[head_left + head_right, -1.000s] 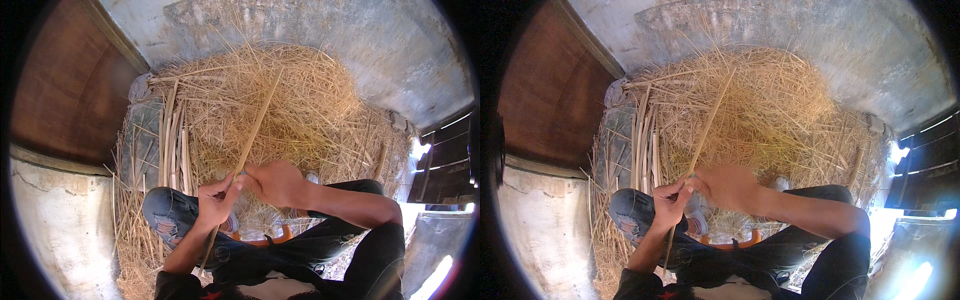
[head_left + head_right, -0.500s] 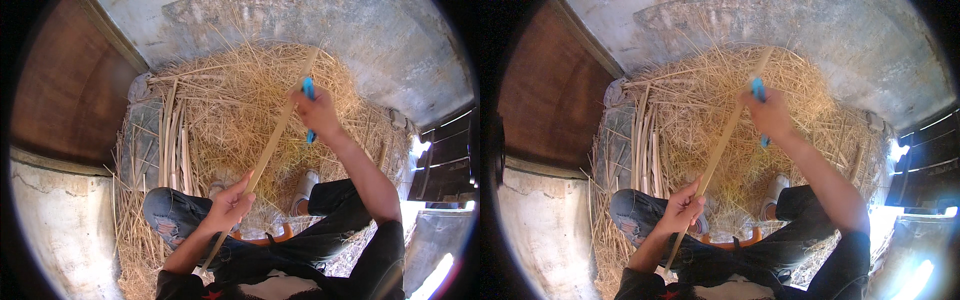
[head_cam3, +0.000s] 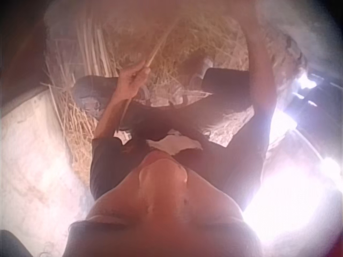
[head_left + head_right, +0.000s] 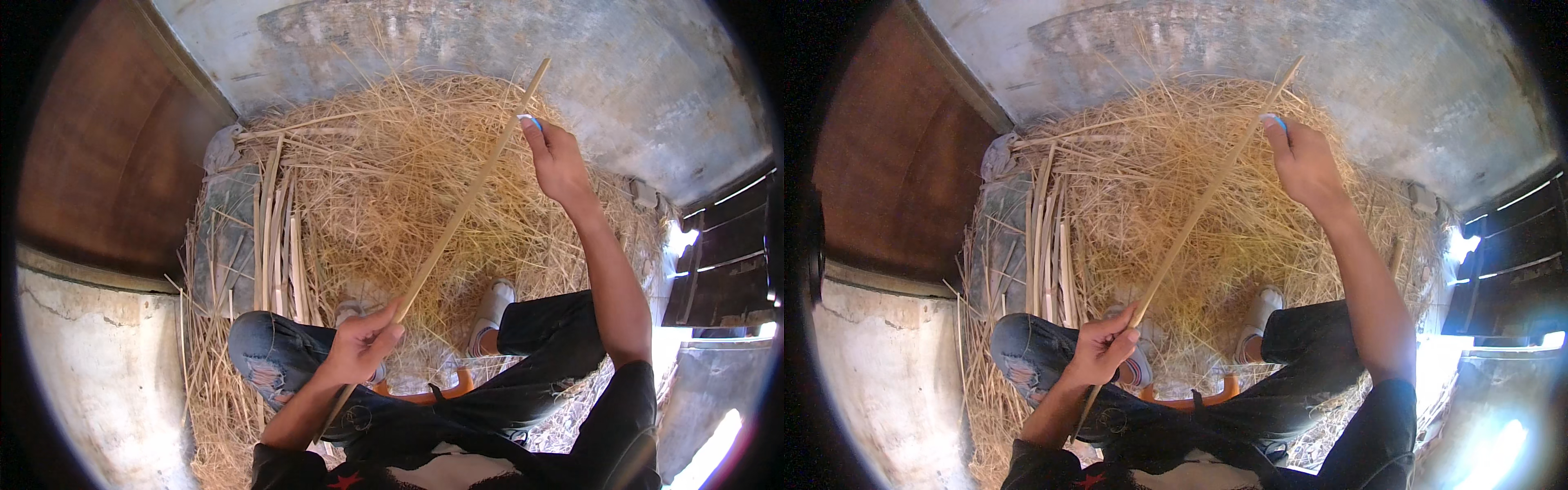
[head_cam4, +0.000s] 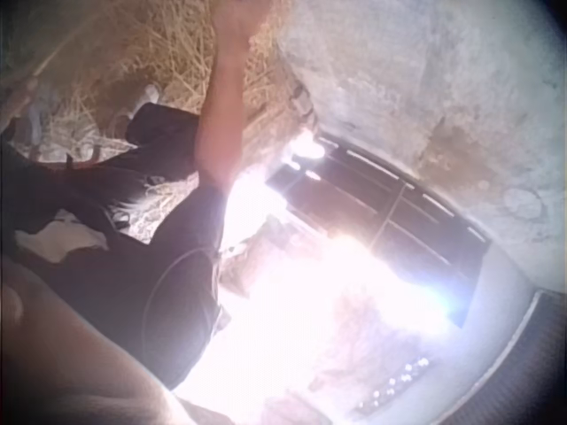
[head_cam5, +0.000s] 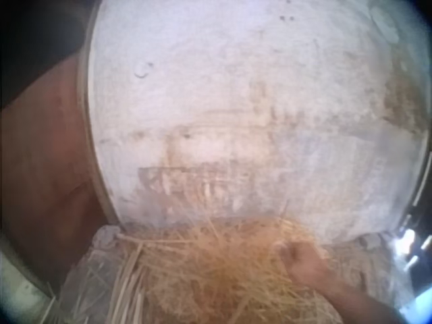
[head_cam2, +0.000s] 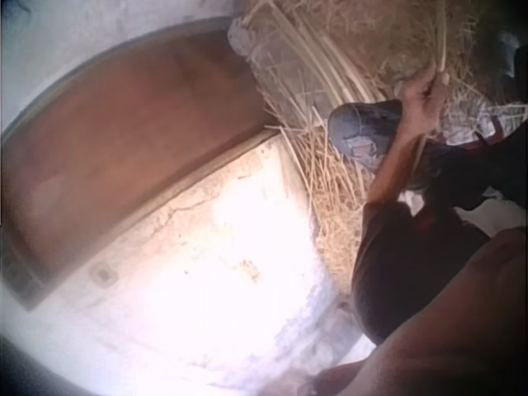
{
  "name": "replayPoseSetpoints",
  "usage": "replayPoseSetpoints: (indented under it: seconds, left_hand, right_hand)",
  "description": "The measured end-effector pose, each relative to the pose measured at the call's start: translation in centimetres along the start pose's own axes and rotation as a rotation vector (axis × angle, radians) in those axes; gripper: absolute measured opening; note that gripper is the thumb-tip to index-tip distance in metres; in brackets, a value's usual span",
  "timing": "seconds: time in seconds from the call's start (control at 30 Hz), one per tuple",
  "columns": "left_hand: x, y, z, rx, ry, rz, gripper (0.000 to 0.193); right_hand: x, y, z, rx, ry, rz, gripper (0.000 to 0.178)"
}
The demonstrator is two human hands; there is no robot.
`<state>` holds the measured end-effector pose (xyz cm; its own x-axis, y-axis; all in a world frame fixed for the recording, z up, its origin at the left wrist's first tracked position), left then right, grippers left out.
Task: The person sits on a straw-covered floor and uses a small knife to shave a long, thin wooden stick. They hold the stick with one hand and scrape the blade along its length to remove the outer layer, repeating the action continuously.
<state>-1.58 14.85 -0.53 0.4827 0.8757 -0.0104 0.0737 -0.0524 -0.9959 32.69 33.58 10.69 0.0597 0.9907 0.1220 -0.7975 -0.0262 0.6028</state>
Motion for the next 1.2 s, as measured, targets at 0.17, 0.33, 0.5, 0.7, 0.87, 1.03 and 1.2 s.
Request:
replayPoseSetpoints:
  seconds: [0.17, 0.33, 0.5, 0.7, 0.87, 1.03, 1.2]
  left_hand:
    - [0.4, -0.5, -0.1, -0.038, -0.069, 0.042, 0.047]
    - [-0.1, -0.7, 0.3, -0.08, -0.101, 0.077, 0.047]
    - [-0.1, -0.7, 0.2, 0.058, -0.036, -0.022, 0.047]
    - [0.8, -0.2, 0.5, -0.003, -0.161, 0.033, 0.047]
    - [0.2, -0.6, 0.5, -0.006, -0.153, 0.0, 0.048]
    - [0.5, -0.3, 0.0, 0.046, -0.148, -0.024, 0.048]
    - [1.0, -0.5, 0.6, -0.059, -0.205, 0.039, 0.049]
  right_hand:
    - [-4.1, 1.8, -4.9, 0.008, 0.245, 0.176, 0.044]
    - [-4.4, 3.2, -6.4, -0.079, 0.237, 0.127, 0.045]
    - [1.0, 0.2, -1.2, -0.022, 0.063, -0.024, 0.053]
    - [-9.9, 8.2, -8.3, -0.176, 0.715, 0.232, 0.044]
    - [-3.8, 5.6, -6.3, -0.085, 0.252, 0.111, 0.039]
    - [-4.3, 5.2, -6.2, -0.149, 0.315, 0.085, 0.035]
    - [-10.7, 8.5, -9.6, -0.184, 0.577, 0.367, 0.036]
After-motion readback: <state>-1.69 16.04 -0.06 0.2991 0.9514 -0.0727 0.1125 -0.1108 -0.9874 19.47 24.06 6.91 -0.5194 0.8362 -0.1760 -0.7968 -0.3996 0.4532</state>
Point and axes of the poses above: each hand's wrist, its own x-axis towards the middle knuckle, its own z-axis out of the back of the hand, y = z × x, the point moved 1 cm from there along x, towards the middle knuckle, and after that the axes turned 3 degrees about y, right-handed, at the moved point
